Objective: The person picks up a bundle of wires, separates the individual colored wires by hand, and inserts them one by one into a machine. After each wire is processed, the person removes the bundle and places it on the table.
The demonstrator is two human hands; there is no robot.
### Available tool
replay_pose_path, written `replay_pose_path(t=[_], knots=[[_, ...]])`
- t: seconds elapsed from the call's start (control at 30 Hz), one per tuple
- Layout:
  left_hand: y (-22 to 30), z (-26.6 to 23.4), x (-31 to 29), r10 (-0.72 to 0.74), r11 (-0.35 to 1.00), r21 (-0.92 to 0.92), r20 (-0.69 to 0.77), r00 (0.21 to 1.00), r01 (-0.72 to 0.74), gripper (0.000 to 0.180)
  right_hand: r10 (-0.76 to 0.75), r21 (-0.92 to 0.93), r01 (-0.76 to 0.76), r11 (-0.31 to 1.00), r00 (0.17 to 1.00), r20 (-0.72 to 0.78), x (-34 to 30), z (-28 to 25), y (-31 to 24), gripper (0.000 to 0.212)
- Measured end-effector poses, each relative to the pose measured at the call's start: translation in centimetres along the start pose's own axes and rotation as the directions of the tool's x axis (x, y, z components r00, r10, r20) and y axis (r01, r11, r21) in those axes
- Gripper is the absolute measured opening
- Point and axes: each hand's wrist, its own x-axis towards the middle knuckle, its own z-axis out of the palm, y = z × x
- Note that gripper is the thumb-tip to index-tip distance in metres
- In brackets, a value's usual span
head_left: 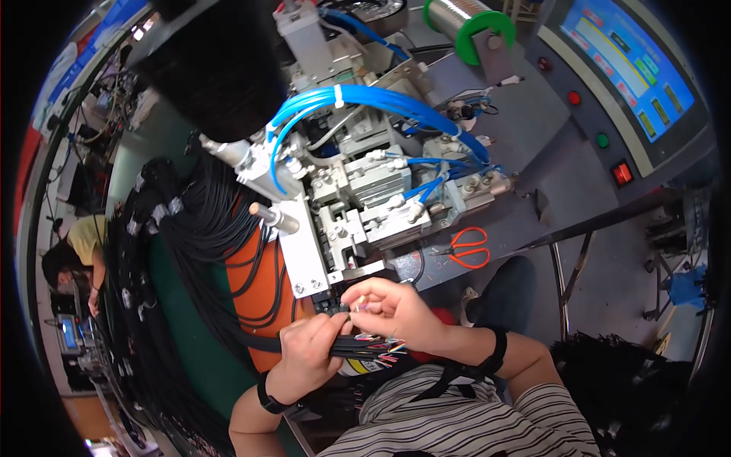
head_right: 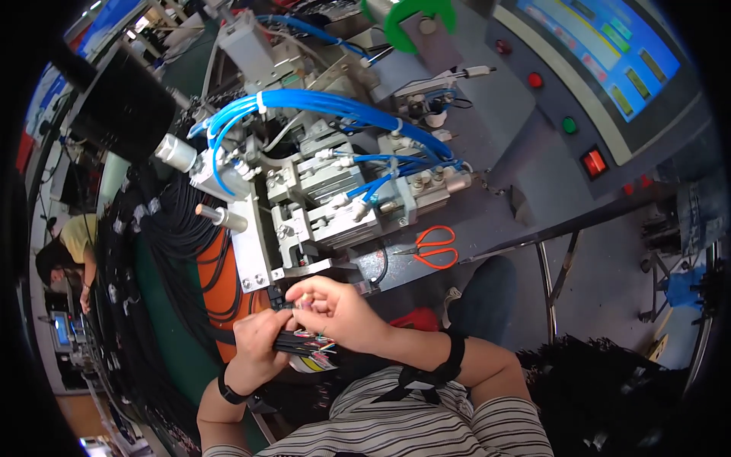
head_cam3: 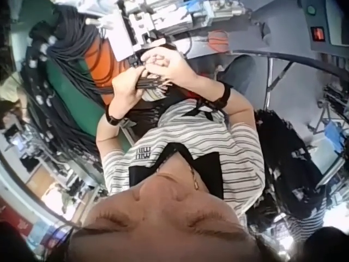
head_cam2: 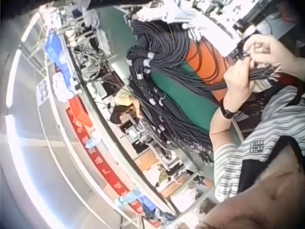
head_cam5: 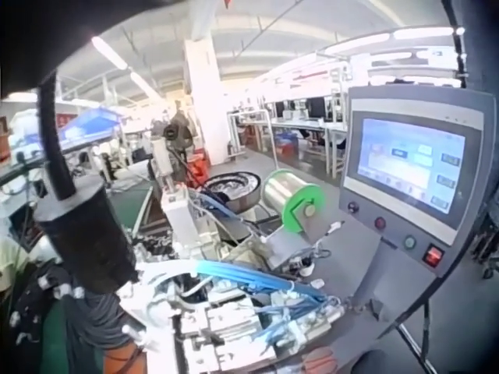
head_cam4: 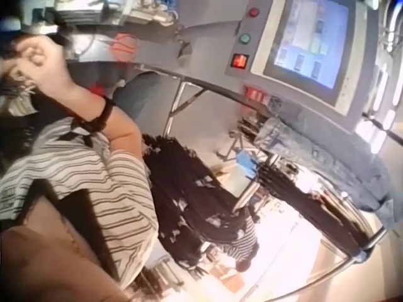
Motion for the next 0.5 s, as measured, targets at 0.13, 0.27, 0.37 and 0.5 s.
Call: replay_pose_path(t=[0.13,0.27,0.37,0.5], knots=[[-0.3,0.4,-0.1,-0.024,0.997,-0.069,-0.087,0.996,0.018,0.018,-0.293,-0.388,0.277,0.879,0.956,0.018,-0.9,0.4,1.3,0.036],[-0.4,0.7,-0.2,-0.027,0.996,-0.083,-0.12,0.992,0.017,0.017,-0.611,-0.784,0.51,0.353,0.761,0.219,-0.6,0.6,2.5,0.039],[-0.3,0.6,-0.3,-0.016,0.998,-0.062,-0.13,0.991,0.008,0.018,-0.602,-0.714,0.515,0.474,0.782,0.163,-0.6,0.4,2.5,0.034],[-0.3,0.5,-0.5,0.001,0.999,-0.049,-0.121,0.993,-0.007,0.018,-0.21,-0.15,0.207,0.967,0.978,-0.004,-0.3,-1.0,1.7,0.026]])
